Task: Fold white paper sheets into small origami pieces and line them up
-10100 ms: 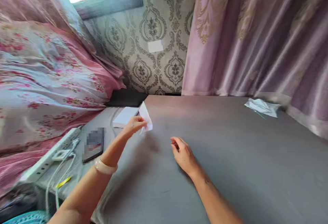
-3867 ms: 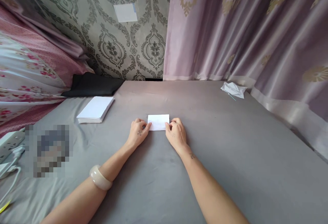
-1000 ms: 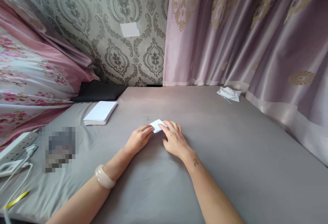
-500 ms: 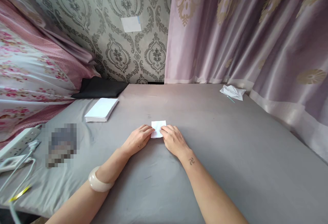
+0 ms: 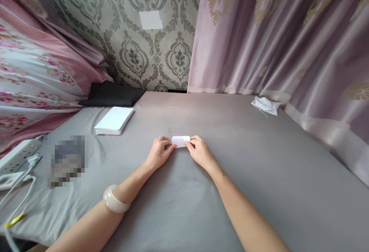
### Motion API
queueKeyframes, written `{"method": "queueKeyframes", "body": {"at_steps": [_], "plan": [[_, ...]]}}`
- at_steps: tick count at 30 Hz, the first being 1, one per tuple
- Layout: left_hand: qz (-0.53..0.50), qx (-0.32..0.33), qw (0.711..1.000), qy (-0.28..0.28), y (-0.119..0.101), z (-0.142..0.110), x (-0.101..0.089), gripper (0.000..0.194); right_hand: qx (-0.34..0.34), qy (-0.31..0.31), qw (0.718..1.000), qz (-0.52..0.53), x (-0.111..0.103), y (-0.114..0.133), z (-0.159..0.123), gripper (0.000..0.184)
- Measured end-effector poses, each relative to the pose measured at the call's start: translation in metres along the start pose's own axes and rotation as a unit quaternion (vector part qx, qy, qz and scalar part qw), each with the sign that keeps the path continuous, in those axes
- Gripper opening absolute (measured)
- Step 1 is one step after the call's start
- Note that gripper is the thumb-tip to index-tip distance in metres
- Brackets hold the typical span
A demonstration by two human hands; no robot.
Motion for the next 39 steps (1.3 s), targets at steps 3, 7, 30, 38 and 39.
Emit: {"method": "queueKeyframes", "body": {"at_steps": [3,7,30,38,39], "plan": [[-0.009,-0.016,1.0,-0.014,0.004,0.002,0.003,0.02,0.036,-0.004,0.999,-0.014,-0.002,-0.004,0.006,0.038],[-0.002,-0.015,0.999,-0.029,0.007,0.005,0.006,0.026,0.058,-0.034,0.997,-0.035,0.0,-0.005,0.009,0.035],[0.032,-0.035,0.998,-0.044,0.009,0.009,0.007,0.031,0.111,-0.051,0.968,-0.219,0.004,0.008,0.008,0.028],[0.047,-0.043,0.998,-0.02,0.004,0.008,0.005,0.031,0.114,-0.038,0.96,-0.255,0.008,0.008,0.009,0.03],[0.055,-0.042,0.997,-0.017,0.002,0.007,0.005,0.032,0.115,-0.037,0.958,-0.26,0.008,0.008,0.009,0.03]]}}
Point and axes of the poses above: each hand's wrist, its own z-axis towards the middle knuckle, its own x-axis out of the palm, y = z × x, the point moved 8 cm from there along z, towards the middle knuckle, and after that the axes turned 11 degrees about y, right-handed, at the moved point
